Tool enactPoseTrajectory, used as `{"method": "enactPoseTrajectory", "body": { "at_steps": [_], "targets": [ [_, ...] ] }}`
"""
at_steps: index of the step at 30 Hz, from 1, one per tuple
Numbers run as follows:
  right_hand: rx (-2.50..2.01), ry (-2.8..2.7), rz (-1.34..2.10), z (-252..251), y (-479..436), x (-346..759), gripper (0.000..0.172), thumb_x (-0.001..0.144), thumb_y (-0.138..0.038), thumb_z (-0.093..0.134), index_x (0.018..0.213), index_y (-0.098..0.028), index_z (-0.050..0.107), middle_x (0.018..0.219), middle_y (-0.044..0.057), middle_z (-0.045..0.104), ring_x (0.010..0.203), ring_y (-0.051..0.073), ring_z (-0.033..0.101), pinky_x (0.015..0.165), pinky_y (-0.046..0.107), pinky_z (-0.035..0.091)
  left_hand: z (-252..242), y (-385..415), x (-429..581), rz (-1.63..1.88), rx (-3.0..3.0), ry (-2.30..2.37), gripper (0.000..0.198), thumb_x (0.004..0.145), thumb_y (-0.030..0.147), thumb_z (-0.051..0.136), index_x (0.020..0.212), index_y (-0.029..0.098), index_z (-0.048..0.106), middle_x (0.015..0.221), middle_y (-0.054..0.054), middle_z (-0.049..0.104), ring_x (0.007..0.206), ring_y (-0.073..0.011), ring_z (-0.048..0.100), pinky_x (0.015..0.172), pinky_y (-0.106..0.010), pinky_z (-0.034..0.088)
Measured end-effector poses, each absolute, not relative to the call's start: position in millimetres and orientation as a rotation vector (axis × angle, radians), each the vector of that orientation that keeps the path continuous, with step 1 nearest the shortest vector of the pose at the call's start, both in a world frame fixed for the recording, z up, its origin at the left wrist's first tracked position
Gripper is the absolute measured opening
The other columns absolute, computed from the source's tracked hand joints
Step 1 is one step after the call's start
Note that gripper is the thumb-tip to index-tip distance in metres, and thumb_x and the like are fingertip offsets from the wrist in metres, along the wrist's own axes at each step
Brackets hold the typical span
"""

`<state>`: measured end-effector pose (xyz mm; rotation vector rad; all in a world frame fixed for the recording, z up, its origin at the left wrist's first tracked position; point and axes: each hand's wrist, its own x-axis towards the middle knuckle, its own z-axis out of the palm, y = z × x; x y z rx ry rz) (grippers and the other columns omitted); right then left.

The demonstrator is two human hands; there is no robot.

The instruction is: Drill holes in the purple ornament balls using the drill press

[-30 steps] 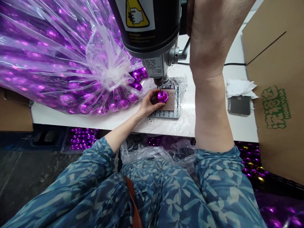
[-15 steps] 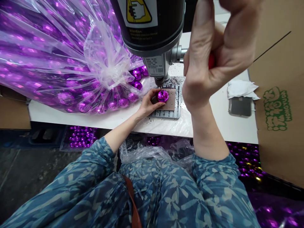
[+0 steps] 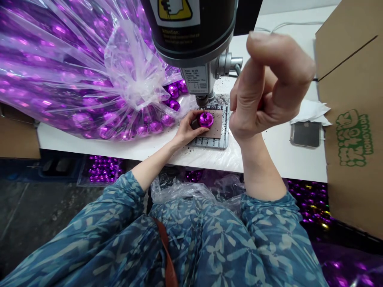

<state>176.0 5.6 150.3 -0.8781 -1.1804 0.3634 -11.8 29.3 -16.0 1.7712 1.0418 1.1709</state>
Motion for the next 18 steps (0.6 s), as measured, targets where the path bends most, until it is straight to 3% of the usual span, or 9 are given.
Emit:
{"method": "enactPoseTrajectory", "body": {
  "at_steps": [7, 12, 14, 16, 18],
  "targets": [
    [-0.801, -1.222, 0.379, 132, 15, 183, 0.091, 0.1, -0.09, 0.048, 0.114, -0.001, 0.056, 0.109, -0.003, 0.07, 0.061, -0.018, 0.042, 0.066, 0.011, 0.035, -15, 29, -12, 1.177, 1.748, 1.031, 0.075, 0.087, 0.069, 0.087, 0.142, 0.024, 0.063, 0.144, -0.014, 0.071, 0.139, -0.0335, 0.07, 0.125, -0.054, 0.055],
    [-0.765, -1.257, 0.349, 125, 22, 184, 0.088, 0.103, -0.087, 0.041, 0.105, 0.0, 0.05, 0.098, -0.004, 0.068, 0.059, -0.018, 0.041, 0.065, 0.008, 0.034, -17, 29, -12, 1.18, 1.759, 1.021, 0.072, 0.088, 0.066, 0.087, 0.142, 0.025, 0.063, 0.145, -0.014, 0.07, 0.138, -0.0334, 0.07, 0.124, -0.056, 0.056],
    [-0.754, -1.292, 0.334, 119, 28, 187, 0.085, 0.105, -0.084, 0.037, 0.103, 0.0, 0.05, 0.081, -0.004, 0.058, 0.057, -0.017, 0.037, 0.065, 0.007, 0.033, -17, 29, -11, 1.193, 1.75, 1.019, 0.073, 0.087, 0.067, 0.087, 0.141, 0.025, 0.063, 0.144, -0.014, 0.071, 0.138, -0.0333, 0.07, 0.124, -0.056, 0.056],
    [-0.766, -1.323, 0.295, 108, 33, 190, 0.082, 0.108, -0.08, 0.03, 0.102, -0.001, 0.051, 0.064, 0.0, 0.037, 0.055, -0.015, 0.033, 0.065, 0.006, 0.032, -16, 29, -10, 1.206, 1.73, 1.016, 0.075, 0.086, 0.069, 0.088, 0.14, 0.024, 0.063, 0.143, -0.015, 0.071, 0.137, -0.0331, 0.071, 0.123, -0.056, 0.057],
    [-0.805, -1.334, 0.255, 97, 35, 192, 0.082, 0.108, -0.08, 0.025, 0.103, -0.002, 0.052, 0.06, 0.002, 0.026, 0.056, -0.014, 0.03, 0.067, 0.005, 0.034, -15, 29, -10, 1.209, 1.711, 1.017, 0.076, 0.084, 0.071, 0.089, 0.139, 0.025, 0.064, 0.143, -0.014, 0.072, 0.136, -0.0329, 0.072, 0.123, -0.055, 0.058]
  ]
}}
